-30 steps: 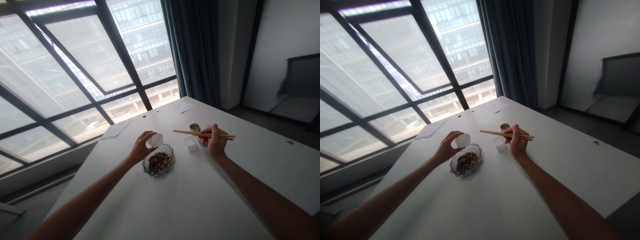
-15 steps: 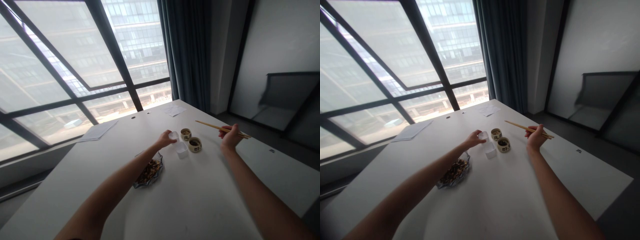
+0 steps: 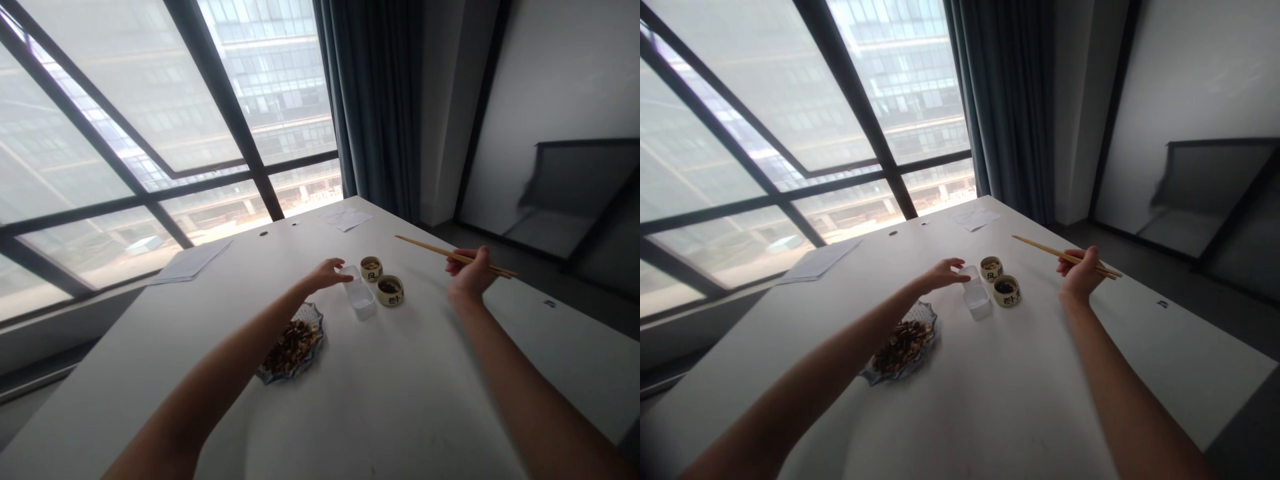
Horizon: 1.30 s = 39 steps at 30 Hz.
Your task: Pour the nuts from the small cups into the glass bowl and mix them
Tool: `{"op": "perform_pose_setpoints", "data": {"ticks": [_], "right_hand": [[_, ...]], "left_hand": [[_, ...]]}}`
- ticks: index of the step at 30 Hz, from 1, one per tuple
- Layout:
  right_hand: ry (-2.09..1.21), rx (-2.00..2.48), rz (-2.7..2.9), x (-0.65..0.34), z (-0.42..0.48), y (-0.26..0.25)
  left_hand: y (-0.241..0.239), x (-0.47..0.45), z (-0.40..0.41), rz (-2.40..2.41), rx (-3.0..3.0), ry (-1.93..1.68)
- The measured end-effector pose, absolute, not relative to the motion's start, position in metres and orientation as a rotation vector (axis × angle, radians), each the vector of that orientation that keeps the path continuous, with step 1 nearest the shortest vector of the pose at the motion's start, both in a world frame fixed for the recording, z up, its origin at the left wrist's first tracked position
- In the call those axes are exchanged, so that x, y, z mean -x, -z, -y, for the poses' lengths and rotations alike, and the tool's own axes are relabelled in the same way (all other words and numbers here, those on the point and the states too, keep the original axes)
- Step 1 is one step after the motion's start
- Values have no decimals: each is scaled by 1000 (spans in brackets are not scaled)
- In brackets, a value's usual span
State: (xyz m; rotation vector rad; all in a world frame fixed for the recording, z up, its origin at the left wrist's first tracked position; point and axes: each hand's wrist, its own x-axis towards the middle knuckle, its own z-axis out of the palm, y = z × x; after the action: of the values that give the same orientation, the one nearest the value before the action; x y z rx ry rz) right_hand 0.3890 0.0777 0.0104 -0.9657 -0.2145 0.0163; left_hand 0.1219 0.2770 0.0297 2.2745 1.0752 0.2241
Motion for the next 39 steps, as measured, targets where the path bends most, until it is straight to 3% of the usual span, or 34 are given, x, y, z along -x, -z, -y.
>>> {"op": "perform_pose_setpoints", "data": {"ticks": [15,20,30,39], "right_hand": [[-52,941,201,-390,-77,-12],[-69,929,192,-389,-77,-14],[-98,889,172,-386,-75,-19],[-234,789,180,-382,-74,-29]], "left_hand": [[-48,-131,-273,-1133,-2336,-65],[-51,-161,-278,-1072,-2427,-171],[-42,-216,-286,-920,-2400,35],[-57,-210,-283,-929,-2479,-303]]}}
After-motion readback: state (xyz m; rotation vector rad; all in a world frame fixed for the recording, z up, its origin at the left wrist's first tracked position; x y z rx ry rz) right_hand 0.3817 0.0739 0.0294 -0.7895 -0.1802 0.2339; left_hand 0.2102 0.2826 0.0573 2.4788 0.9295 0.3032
